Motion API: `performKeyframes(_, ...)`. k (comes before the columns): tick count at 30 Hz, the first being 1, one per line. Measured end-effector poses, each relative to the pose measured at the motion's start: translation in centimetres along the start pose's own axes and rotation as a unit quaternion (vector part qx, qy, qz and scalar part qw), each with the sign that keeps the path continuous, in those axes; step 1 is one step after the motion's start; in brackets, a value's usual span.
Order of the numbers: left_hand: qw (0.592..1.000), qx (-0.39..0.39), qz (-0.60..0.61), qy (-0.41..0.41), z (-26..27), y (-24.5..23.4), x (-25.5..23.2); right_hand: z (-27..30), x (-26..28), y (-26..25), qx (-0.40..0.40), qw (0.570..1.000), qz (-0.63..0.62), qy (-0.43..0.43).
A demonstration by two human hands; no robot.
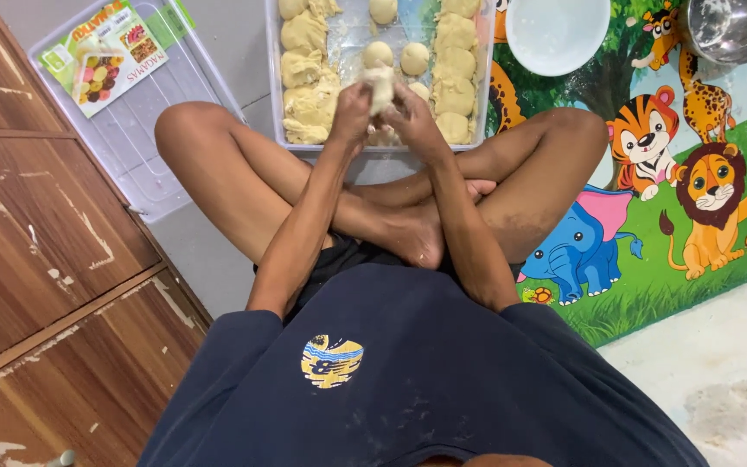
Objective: A person sitting on the floor shapes small balls of dough by hand and arranges them in a plastic tray.
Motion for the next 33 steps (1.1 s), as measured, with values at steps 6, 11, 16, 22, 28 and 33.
performKeyframes(6, 0.984, 0.060, -0.127, -0.113, 1.5, 1.3, 0.0, 0.5, 0.8, 0.9, -0.098, 0.991, 0.090, 0.019)
performKeyframes(11, 0.956, 0.199, 0.082, -0.201, 2.1, 1.5, 0.2, 0.3, 1.5, 0.8, -0.242, 0.920, 0.291, -0.102)
performKeyframes(16, 0.994, 0.086, 0.011, -0.070, 2.4, 1.9, 0.7, -0.6, 1.3, 0.8, -0.187, 0.941, 0.261, -0.109)
performKeyframes(22, 0.999, -0.008, -0.016, -0.035, -1.5, -1.5, 1.0, 0.2, -3.3, -0.9, -0.013, 0.998, 0.050, -0.021)
performKeyframes(28, 0.979, 0.165, -0.114, 0.024, 0.9, 0.5, -1.2, -0.9, 0.9, -0.2, 0.003, 1.000, 0.000, -0.017)
performKeyframes(33, 0.977, 0.204, -0.015, -0.060, 3.5, 2.1, -3.8, -0.8, 0.1, -0.6, 0.001, 0.979, 0.181, -0.090)
Point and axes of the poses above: each hand's wrist, its own z-axis away from the middle knuckle, its own y-axis out of the palm, x = y × z, the point moved 3 cm from there along -z, towards the middle knuckle, and after that the axes turned 8 degrees about -y, right-handed, at the moved point
